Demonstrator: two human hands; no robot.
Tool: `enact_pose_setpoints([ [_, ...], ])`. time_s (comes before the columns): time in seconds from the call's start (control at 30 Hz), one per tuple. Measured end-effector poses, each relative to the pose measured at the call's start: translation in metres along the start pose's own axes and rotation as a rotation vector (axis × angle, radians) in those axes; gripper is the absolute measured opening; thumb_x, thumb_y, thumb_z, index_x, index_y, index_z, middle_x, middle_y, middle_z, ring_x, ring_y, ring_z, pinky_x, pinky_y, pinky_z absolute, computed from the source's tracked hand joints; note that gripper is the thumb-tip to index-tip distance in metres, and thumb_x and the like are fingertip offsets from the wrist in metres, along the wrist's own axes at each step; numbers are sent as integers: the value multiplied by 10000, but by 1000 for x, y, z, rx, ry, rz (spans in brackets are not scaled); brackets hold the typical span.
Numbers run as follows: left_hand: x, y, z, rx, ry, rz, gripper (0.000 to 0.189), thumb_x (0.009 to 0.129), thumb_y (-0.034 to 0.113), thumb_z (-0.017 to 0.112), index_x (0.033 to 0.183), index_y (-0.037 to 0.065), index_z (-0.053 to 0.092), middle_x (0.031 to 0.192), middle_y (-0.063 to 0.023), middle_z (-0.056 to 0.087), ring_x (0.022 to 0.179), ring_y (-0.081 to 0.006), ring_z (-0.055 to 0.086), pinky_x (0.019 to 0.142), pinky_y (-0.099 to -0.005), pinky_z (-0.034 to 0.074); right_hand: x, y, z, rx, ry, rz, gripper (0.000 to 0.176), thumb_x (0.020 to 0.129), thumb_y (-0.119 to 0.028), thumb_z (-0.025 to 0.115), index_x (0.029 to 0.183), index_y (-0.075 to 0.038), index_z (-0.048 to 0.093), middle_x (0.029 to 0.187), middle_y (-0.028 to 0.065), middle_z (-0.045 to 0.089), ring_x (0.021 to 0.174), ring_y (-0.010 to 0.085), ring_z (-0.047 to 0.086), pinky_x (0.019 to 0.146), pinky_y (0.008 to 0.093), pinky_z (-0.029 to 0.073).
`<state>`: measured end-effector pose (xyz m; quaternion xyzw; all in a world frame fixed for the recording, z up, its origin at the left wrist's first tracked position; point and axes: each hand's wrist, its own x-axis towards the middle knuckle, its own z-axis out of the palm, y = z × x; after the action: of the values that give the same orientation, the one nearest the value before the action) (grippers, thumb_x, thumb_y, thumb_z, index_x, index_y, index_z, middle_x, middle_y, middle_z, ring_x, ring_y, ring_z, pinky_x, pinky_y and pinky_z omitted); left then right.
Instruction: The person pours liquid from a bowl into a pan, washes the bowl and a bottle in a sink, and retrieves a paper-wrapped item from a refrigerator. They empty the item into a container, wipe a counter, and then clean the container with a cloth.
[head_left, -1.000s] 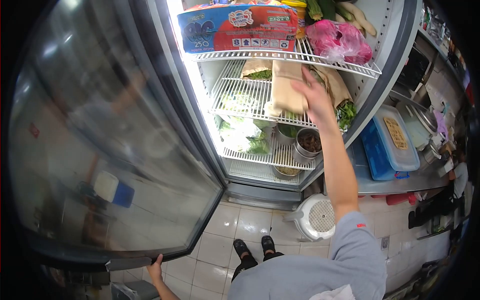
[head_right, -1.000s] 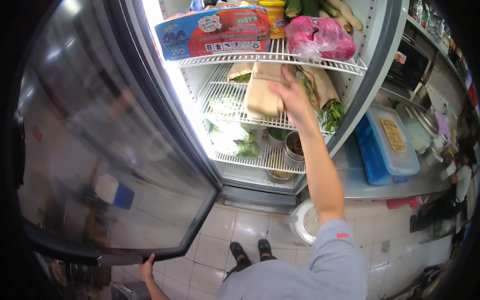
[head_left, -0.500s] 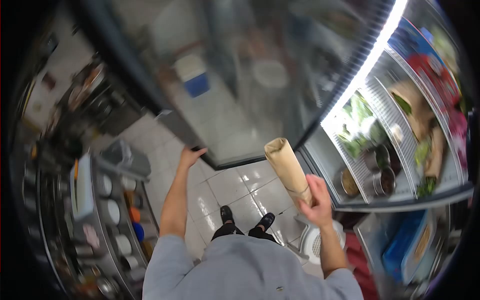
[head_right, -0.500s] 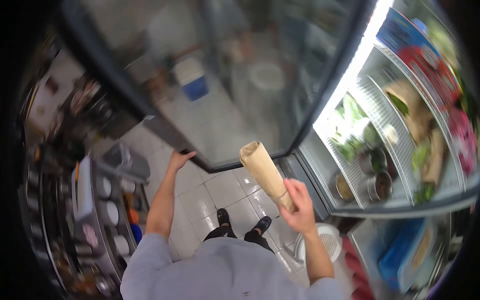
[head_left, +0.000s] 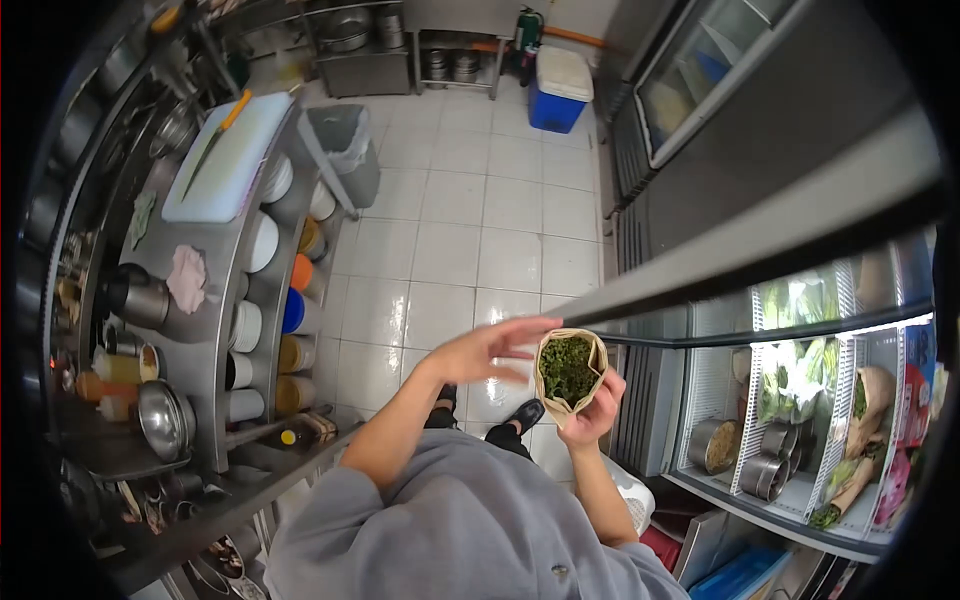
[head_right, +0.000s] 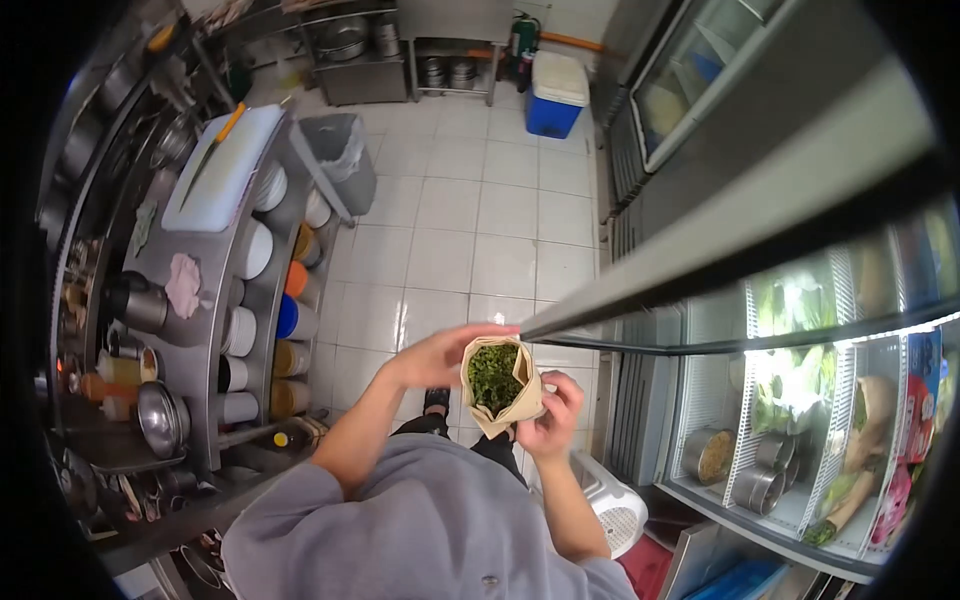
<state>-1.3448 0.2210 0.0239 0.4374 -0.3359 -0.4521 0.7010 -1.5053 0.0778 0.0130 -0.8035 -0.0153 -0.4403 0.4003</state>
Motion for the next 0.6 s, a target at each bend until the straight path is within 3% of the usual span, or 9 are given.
enact_pose_setpoints([
  [0.07,-40,31,9,197,25,171,764,756,151,778,1395,33,376,1454,-102,390,1241,-206,490,1014,-324,414,5,3,30,-4,-53,-30,421,716,40,644,1095,-55,488,1161,195,468,991,314,525,808,387,470],
  [0.2,-64,45,-3,401,332,151,741,737,115,776,1377,37,411,1422,-109,439,1246,-210,488,1020,-327,403,12,13,93,134,-89,-100,445,686,-29,720,1075,-52,506,1191,207,454,1045,320,512,839,403,455],
  [0.27,-74,53,-16,458,418,139,758,708,87,778,1374,41,419,1408,-117,458,1266,-230,476,1037,-339,395,14,10,110,188,-195,37,447,656,-96,791,1023,-31,545,1225,207,453,1086,312,511,879,393,443],
  [0.3,-78,57,-22,624,438,238,761,683,40,749,1372,44,426,1415,-126,450,1306,-271,437,1064,-361,381,12,7,117,245,-243,143,452,650,-110,805,1016,-26,553,1234,204,454,1096,310,510,888,387,441],
  [0.37,-87,59,-34,741,447,295,764,678,19,729,1376,41,420,1425,-136,433,1324,-284,411,1076,-367,372,16,5,129,233,-378,215,576,617,-158,860,1078,-17,546,1260,193,457,1132,302,502,918,373,437],
  [0.43,-94,61,-45,824,436,320,785,705,-13,686,1417,48,363,1434,-144,420,1337,-297,389,1087,-377,358,14,5,139,376,-382,322,646,616,-163,867,1137,-11,516,1254,195,465,1142,302,502,934,376,433],
  [0.53,-101,66,-58,733,408,206,817,732,-1,677,1453,61,298,1442,-153,406,1332,-313,392,1079,-379,364,20,2,143,408,-472,508,724,663,-145,843,1247,-3,440,1272,177,476,1166,289,504,969,389,423],
  [0.57,-103,66,-62,677,395,113,812,783,40,669,1474,55,242,1457,-148,391,1317,-281,421,1059,-354,376,22,-1,140,394,-520,576,745,687,-134,830,1287,0,409,1282,168,480,1175,283,505,982,395,418],
  [0.6,-105,75,-58,384,441,-96,733,840,80,650,1468,94,273,1423,-139,435,1252,-265,495,1006,-342,424,27,-3,144,401,-576,630,766,711,-124,816,1327,2,379,1293,159,484,1184,276,506,995,401,414],
])
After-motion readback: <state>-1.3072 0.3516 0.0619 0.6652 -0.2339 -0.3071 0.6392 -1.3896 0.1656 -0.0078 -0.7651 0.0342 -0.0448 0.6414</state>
